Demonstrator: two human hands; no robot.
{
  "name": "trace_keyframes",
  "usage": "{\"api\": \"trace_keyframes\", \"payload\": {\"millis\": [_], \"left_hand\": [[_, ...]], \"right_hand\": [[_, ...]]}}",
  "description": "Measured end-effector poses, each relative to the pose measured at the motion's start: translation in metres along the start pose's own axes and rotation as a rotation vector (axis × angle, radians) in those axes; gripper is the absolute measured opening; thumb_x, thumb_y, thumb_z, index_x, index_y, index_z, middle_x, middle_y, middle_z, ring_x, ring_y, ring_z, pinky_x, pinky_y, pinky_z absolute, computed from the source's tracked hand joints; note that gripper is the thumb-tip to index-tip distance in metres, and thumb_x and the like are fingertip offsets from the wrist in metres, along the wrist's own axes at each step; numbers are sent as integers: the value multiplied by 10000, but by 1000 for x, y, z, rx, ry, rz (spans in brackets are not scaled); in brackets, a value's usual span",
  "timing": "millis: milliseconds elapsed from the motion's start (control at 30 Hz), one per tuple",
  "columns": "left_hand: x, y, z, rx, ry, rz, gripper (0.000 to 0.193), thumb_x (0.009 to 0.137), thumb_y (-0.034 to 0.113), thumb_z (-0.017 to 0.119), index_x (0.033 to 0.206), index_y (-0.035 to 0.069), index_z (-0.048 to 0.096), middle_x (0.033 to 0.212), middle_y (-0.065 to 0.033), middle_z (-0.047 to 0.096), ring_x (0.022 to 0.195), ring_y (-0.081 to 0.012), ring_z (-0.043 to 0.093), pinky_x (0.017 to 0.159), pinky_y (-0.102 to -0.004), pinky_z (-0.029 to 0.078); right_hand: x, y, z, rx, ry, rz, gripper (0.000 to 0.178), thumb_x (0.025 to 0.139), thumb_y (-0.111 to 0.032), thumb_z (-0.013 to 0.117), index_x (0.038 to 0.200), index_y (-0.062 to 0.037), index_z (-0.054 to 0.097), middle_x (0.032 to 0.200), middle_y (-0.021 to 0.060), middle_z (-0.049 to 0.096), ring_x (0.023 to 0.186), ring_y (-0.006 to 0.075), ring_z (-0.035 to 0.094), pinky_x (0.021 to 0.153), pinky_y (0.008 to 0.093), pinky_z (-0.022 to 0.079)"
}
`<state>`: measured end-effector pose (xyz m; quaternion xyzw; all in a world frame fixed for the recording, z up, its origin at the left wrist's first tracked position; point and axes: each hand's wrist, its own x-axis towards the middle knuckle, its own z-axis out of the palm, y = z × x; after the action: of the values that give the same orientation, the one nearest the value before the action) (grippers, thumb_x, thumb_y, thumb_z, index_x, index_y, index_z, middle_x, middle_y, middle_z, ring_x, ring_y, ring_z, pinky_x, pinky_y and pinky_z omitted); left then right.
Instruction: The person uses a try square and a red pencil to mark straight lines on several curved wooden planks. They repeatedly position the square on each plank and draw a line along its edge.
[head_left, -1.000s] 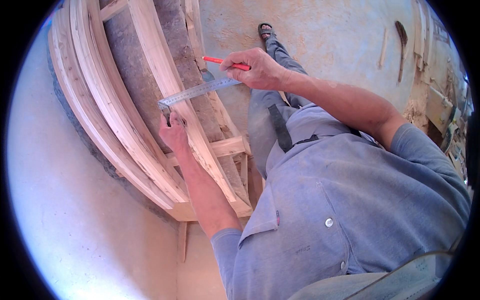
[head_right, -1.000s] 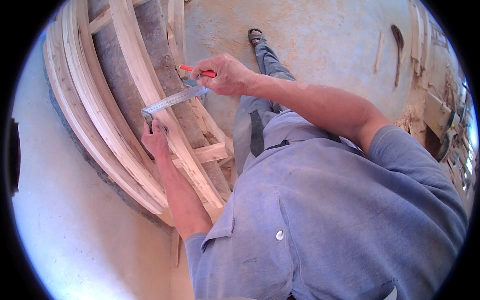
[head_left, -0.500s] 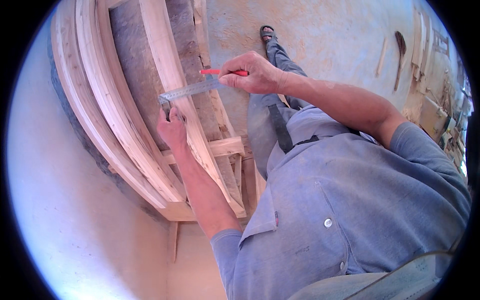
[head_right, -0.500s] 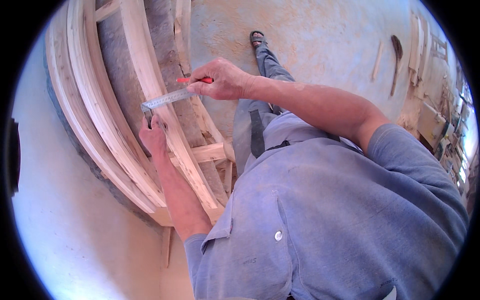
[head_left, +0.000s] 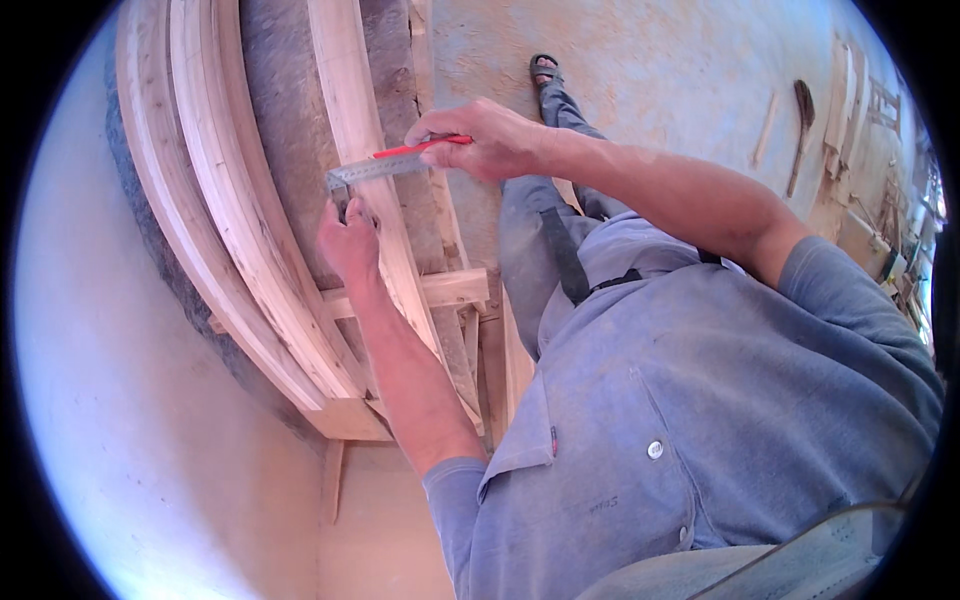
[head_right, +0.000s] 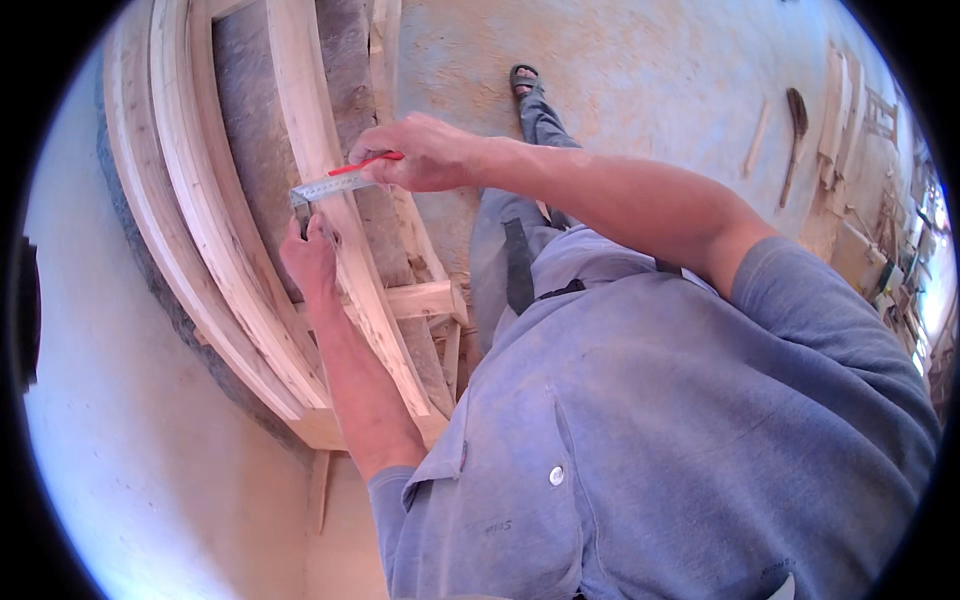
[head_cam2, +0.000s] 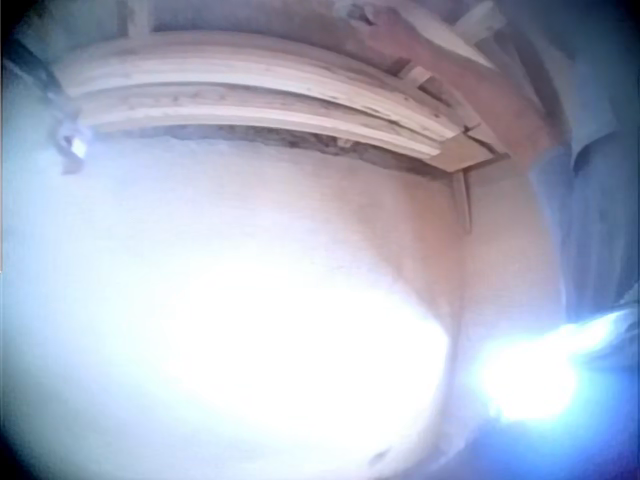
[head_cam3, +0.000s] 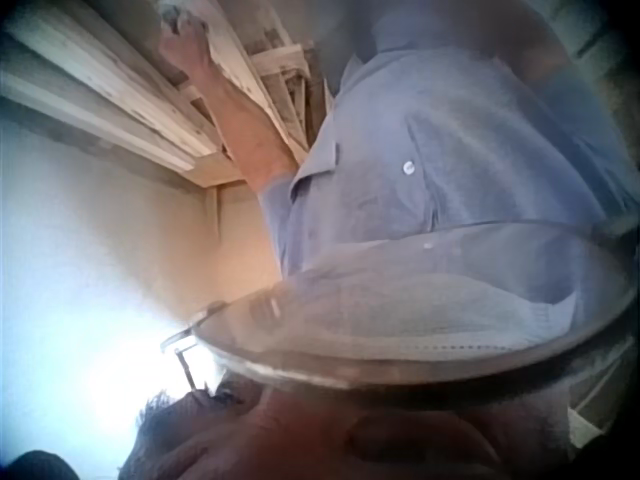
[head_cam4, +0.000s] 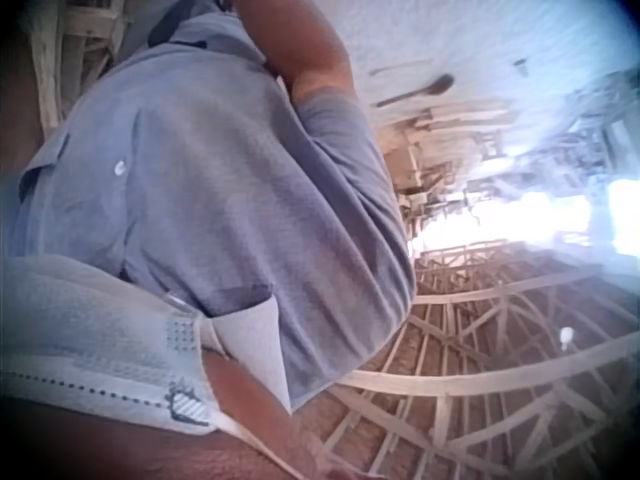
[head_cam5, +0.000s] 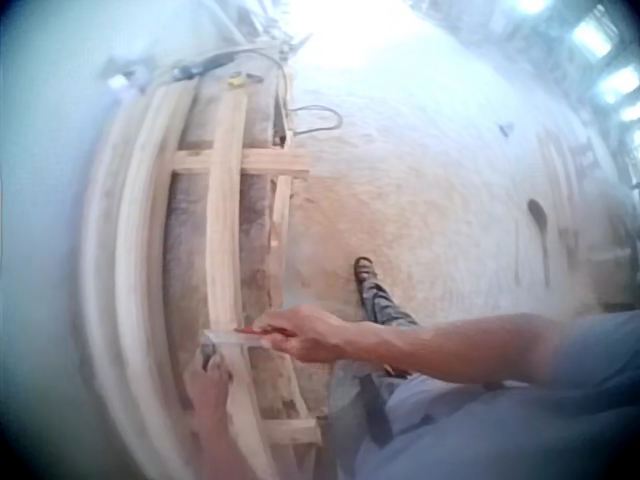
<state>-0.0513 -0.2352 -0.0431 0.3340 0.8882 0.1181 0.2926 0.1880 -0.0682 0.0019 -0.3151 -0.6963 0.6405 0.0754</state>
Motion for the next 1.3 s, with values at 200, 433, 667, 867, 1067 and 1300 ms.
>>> {"api": "trace_keyframes", "payload": {"millis": [200,433,667,867,1067,1300], "left_hand": [[2,-7,4,40,88,46,477,895,209,728,1231,-119,645,1137,-315,695,1076,-439,683,941,-458,524],[-2,11,-4,3,55,27,479,901,187,723,1242,-137,630,1155,-324,687,1109,-430,677,957,-445,521],[-2,7,-5,-90,-7,31,489,935,202,690,1272,-144,609,1174,-318,689,1123,-411,679,981,-438,508],[-23,-44,11,20,181,194,414,956,211,669,1192,-128,654,1061,-282,721,971,-385,696,892,-445,513],[-34,-16,-1,-106,14,40,392,951,207,667,1168,-119,667,1032,-277,721,938,-381,683,873,-453,508],[-26,-42,7,-47,77,104,444,945,253,666,1179,-123,663,1008,-284,726,884,-375,683,844,-444,512]], "right_hand": [[47,-1,8,-81,-98,-97,305,952,-259,640,1184,-67,689,957,186,713,887,366,663,790,430,511],[56,-37,-29,-331,-242,-95,227,917,-195,607,1022,-48,745,861,192,702,815,395,651,741,449,503],[-5,-18,-43,-303,-35,75,190,878,-169,647,991,-49,741,858,182,720,789,374,666,730,423,517],[-58,12,-23,-43,82,96,198,862,-142,686,1025,-39,732,863,141,723,774,288,678,737,373,526],[-76,7,-12,46,105,159,200,865,-126,684,1037,-33,729,842,118,715,756,220,663,723,345,523],[-73,3,-18,64,128,65,183,866,-131,715,1019,-31,726,799,105,700,730,200,645,703,339,512]]}}
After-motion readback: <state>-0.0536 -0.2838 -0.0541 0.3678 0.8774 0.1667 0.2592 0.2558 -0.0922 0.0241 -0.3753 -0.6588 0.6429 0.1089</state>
